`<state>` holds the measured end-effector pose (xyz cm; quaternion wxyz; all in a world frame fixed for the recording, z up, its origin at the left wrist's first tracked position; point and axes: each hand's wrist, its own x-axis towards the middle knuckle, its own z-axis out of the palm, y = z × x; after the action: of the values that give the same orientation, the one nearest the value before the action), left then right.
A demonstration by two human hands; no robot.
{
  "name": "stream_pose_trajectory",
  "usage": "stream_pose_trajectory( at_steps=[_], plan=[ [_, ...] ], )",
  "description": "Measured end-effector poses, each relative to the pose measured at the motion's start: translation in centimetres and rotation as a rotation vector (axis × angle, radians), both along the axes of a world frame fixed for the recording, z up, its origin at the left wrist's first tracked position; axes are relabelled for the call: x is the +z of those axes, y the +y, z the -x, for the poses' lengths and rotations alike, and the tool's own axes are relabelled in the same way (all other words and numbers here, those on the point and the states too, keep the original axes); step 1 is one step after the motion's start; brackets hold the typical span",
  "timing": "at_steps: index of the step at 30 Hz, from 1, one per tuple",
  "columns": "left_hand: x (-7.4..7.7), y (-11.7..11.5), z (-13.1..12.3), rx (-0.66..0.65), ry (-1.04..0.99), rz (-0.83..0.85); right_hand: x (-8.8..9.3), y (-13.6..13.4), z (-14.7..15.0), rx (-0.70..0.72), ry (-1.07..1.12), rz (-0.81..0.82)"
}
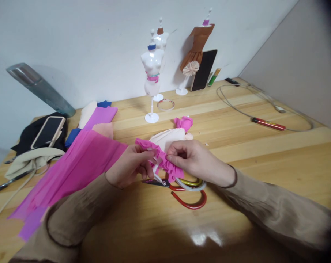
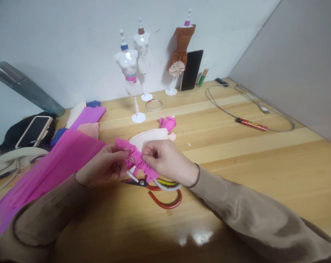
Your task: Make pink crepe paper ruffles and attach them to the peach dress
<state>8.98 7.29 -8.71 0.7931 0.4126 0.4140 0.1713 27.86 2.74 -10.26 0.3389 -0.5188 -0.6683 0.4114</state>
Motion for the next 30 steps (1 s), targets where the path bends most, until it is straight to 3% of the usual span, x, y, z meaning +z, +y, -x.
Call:
stream_pose_trajectory(
  at_steps=[11, 30],
  plan=[
    [0.45, -0.18, -0.50, 0.054, 0.063, 0.026, -0.68, 0.21, -0.04, 0.006, -0.072, -0.022],
    [0.39, -0.28, -0.05, 0.049, -0.066, -0.017, -0.54, 0.33, 0.36, 0.002, -0.165, -0.035]
  ],
)
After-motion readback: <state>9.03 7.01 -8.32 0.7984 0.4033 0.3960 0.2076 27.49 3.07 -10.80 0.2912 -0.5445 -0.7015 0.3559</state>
